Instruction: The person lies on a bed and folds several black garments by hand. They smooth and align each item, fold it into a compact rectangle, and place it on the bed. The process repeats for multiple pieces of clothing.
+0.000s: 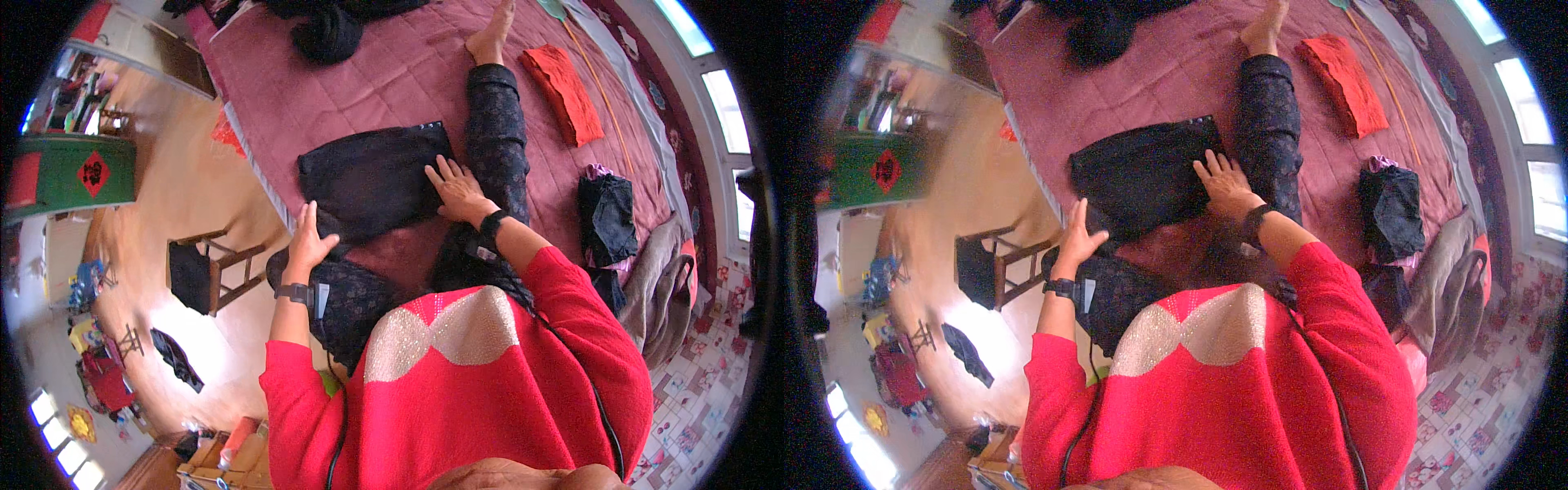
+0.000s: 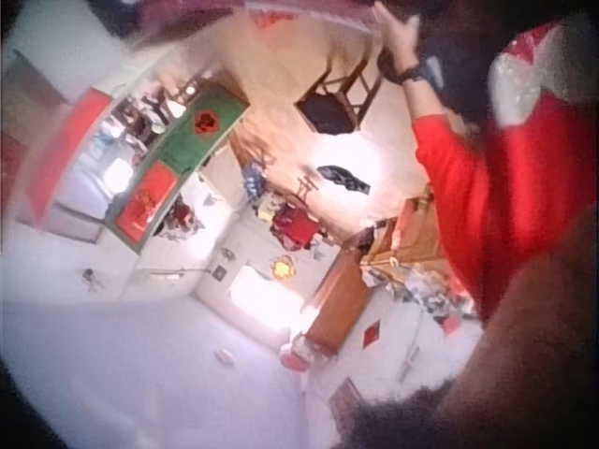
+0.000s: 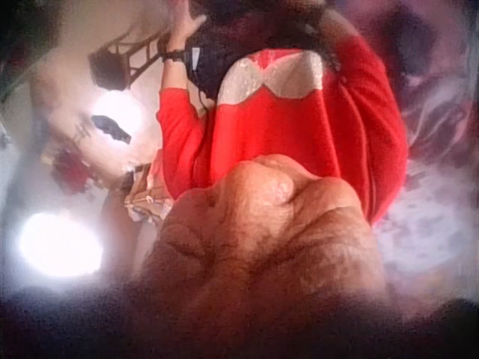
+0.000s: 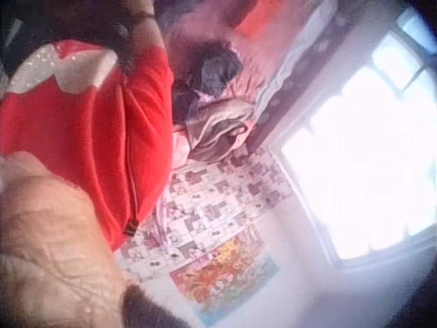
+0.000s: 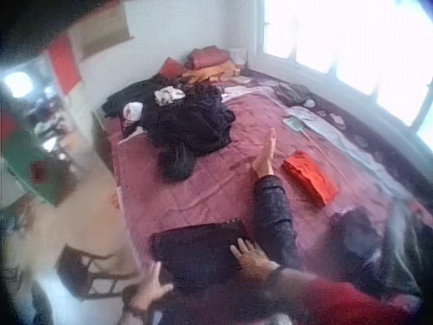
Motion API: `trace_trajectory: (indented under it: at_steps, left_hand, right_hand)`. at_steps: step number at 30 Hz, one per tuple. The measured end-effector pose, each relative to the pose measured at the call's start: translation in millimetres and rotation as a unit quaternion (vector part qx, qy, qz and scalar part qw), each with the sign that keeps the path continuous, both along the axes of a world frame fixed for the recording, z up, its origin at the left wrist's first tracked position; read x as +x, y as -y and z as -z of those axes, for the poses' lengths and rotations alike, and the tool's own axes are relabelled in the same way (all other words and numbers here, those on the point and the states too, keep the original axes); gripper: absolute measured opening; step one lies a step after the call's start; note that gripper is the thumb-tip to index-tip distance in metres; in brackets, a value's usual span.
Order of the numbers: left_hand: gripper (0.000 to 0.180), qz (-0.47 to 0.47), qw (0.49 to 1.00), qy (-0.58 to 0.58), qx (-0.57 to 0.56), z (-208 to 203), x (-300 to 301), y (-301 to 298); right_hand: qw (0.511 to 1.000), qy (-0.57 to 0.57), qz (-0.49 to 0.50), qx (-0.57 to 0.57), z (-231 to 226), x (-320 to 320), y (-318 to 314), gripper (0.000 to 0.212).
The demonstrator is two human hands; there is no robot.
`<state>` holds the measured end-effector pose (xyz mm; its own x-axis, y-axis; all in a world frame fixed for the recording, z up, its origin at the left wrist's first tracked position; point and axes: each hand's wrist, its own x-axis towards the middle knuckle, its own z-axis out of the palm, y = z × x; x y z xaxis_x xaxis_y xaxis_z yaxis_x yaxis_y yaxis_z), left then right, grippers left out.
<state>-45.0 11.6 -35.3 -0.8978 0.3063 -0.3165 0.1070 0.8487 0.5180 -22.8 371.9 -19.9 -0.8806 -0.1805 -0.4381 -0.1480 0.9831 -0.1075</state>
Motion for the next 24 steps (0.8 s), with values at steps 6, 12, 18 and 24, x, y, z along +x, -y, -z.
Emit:
trace_trajectory:
  at_steps: [6,12,18,24]
  left_hand:
    - [0.073,-0.233,0.950,0.105,0.177,26,-3,1]
    - [0.023,-0.239,0.904,0.185,0.302,8,8,-10]
    - [0.012,-0.296,0.787,0.236,0.487,-21,21,-56]
    - [0.014,-0.114,0.935,0.027,0.336,-43,23,-89]
  right_hand:
    - [0.984,-0.117,-0.011,-0.132,-5,34,21,0.075]
    - [0.958,-0.071,-0.011,-0.276,-11,35,64,0.069]
    - [0.907,-0.109,-0.069,-0.401,-25,29,112,0.079]
    - [0.902,-0.128,0.087,-0.403,-20,8,125,0.045]
